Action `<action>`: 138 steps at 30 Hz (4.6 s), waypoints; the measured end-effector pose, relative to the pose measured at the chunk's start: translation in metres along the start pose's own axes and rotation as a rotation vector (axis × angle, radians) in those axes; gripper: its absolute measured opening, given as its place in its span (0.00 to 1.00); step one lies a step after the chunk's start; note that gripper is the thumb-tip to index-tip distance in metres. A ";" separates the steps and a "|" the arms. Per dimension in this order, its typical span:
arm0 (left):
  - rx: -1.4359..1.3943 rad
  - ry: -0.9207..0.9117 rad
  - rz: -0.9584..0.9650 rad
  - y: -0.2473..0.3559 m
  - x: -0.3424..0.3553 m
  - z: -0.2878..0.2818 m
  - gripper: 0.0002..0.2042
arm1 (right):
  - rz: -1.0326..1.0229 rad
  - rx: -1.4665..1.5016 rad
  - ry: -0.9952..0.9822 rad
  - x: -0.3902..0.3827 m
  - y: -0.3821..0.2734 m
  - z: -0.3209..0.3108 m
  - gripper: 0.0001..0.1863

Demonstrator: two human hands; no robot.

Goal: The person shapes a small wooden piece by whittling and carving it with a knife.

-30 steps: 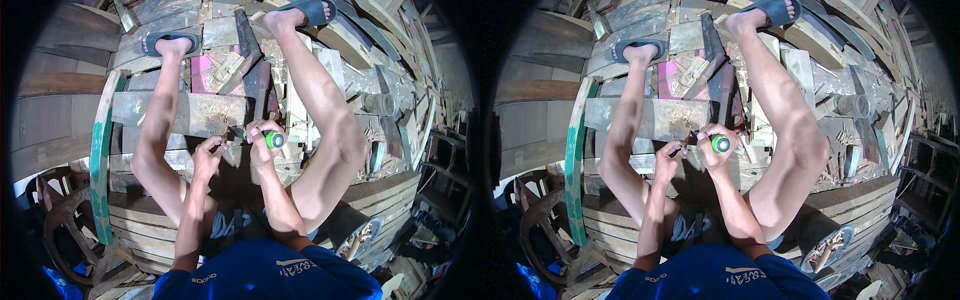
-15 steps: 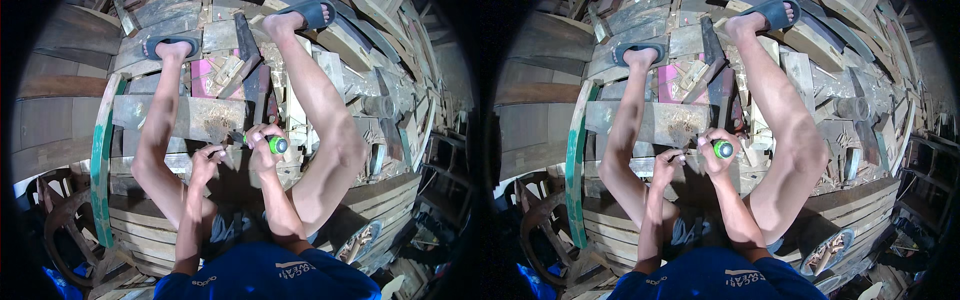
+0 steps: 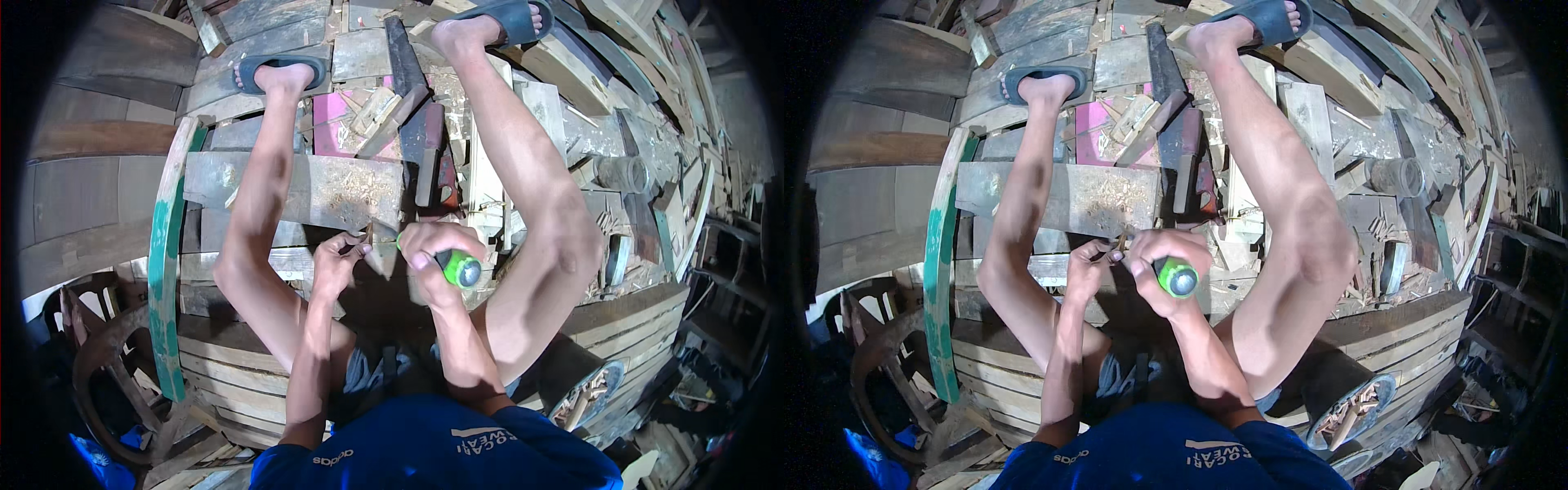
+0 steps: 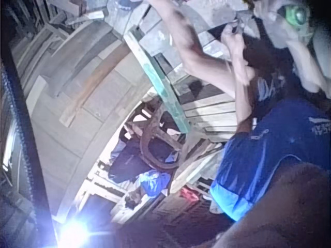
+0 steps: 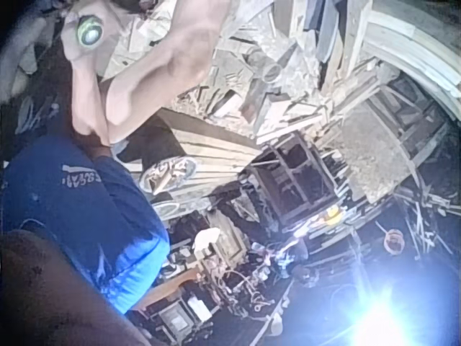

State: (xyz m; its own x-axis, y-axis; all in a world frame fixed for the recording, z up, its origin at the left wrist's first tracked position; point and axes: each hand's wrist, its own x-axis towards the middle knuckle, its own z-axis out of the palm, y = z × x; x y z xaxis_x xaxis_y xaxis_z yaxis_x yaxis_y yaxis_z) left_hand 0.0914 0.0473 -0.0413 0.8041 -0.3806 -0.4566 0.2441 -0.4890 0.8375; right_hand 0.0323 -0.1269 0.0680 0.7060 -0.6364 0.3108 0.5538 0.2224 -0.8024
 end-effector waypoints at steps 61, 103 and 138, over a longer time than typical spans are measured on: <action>0.031 0.023 0.003 0.013 -0.002 0.003 0.04 | 0.097 -0.178 -0.147 -0.012 0.021 0.003 0.08; -0.178 0.064 0.087 -0.054 0.018 -0.042 0.13 | -0.089 -0.241 0.068 -0.015 0.074 0.029 0.09; -0.094 -0.074 0.106 0.017 0.039 0.038 0.12 | 0.048 -0.229 -0.038 -0.047 0.091 0.014 0.21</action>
State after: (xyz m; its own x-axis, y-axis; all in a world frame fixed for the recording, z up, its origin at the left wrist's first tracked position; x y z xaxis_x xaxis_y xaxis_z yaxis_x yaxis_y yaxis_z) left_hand 0.1067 -0.0056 -0.0561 0.7869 -0.4843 -0.3824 0.2128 -0.3688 0.9048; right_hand 0.0556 -0.0663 -0.0129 0.7478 -0.5997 0.2850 0.4073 0.0753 -0.9102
